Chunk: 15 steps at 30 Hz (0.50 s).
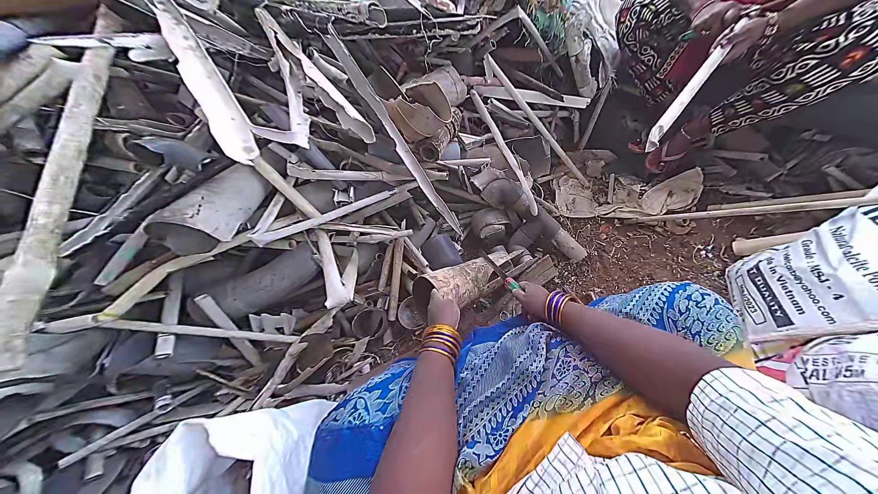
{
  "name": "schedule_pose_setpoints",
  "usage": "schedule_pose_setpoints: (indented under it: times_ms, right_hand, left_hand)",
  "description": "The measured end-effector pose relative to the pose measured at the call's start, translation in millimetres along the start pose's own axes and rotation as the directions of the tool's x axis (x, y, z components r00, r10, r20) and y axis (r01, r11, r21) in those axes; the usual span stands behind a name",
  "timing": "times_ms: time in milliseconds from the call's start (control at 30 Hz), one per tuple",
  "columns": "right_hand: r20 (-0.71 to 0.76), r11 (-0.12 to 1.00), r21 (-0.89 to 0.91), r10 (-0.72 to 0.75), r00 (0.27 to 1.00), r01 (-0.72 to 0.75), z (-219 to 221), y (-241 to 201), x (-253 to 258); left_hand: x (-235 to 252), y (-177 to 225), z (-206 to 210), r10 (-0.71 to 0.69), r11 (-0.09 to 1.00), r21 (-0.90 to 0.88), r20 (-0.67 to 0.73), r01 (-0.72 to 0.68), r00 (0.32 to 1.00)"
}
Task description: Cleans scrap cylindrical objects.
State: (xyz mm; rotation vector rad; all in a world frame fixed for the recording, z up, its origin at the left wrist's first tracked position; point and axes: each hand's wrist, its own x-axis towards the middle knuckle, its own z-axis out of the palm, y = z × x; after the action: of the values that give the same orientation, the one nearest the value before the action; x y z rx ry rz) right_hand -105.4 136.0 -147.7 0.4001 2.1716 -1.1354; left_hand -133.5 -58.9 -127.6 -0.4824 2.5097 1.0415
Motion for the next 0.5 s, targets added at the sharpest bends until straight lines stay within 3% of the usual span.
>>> schedule_pose_setpoints:
  times_ms: [67,167,333,500]
  right_hand:
    - [0.054,0.942,-0.296,-0.147,0.988,0.156,8.9,-13.2,-15.4]
    - [0.139,0.811,-0.519,-0.233,0.962,0.271,21.0,-29.8,-37.5]
    - [0.023,0.837,-0.547,-0.002,1.0,0.014,5.7,-23.0,-14.6]
    - [0.131,0.814,-0.527,-0.204,0.97,0.243,14.1,-40.1,-44.6]
  left_hand:
    - [1.0,-1.3,-1.8,0.046,0.997,-0.055,-0.015,-0.047,0.999]
    - [4.9,-6.0,-1.1,0.066,0.993,-0.093,-0.035,-0.069,0.997]
    - [5.5,-3.5,0.1,0.057,0.992,-0.109,-0.07,-0.064,0.996]
    - [11.9,-4.8,-5.6,0.069,0.992,-0.098,-0.092,-0.078,0.993]
